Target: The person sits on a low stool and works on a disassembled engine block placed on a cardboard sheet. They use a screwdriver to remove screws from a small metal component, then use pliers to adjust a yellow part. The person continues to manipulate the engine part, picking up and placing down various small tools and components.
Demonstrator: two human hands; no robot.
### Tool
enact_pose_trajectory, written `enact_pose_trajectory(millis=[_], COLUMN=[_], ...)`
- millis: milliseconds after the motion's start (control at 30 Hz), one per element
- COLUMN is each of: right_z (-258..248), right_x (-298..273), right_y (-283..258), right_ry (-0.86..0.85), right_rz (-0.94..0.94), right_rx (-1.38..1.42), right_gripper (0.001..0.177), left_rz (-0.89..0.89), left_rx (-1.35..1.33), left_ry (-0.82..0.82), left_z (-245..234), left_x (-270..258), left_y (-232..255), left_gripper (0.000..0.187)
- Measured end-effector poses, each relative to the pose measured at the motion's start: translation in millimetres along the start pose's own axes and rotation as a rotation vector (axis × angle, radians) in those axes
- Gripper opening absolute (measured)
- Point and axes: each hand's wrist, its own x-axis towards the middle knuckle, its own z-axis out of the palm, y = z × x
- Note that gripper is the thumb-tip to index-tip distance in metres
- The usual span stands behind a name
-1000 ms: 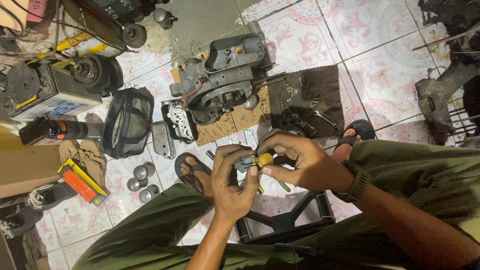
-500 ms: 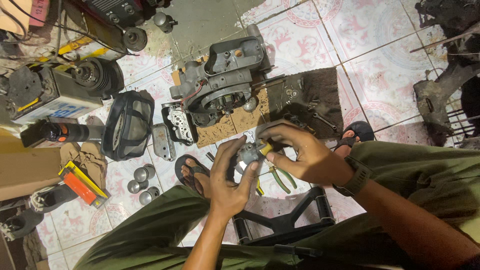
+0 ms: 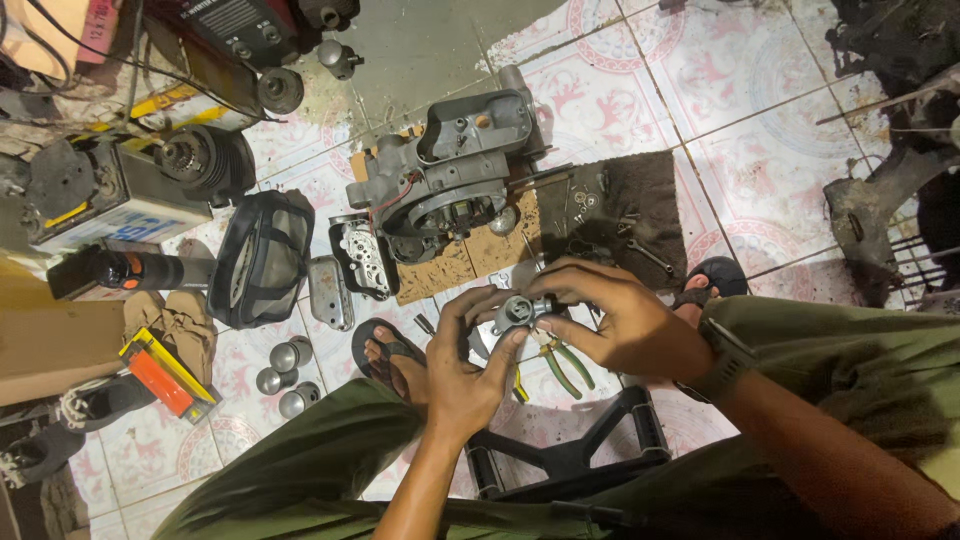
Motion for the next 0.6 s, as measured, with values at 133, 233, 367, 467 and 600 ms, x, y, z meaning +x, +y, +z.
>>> enact_pose_trajectory(millis=[133,233,367,467,600], right_z=[0,-4,-24,-45,-57], right_x=[6,24,31,27,16], right_y=[9,24,42,32,33], right_ry=[0.079,0.129,0.304,0.365,0.468], right_rz=[-0.003,-0.175,-0.186,0.078,0.237], right_rx=[0.011,0.008,-0.037,0.123,0.038], right_gripper=[0.026,0.022,0.027,0.036,0.031], left_rz=[-0.001,0.006,-0.088,-0.225,-0.375], left_rx=[0.011,0.07,0.096,0.097,0.169], left_ry=[0.001,0.004,0.042,0.037,-0.098], left_z=[-2,-11,-20,-16,4], left_x=[13,33,46,48,49], left_y=[1,5,-1,-16,-61], left_gripper=[0.044,0.033,0.026,0.025,0.032])
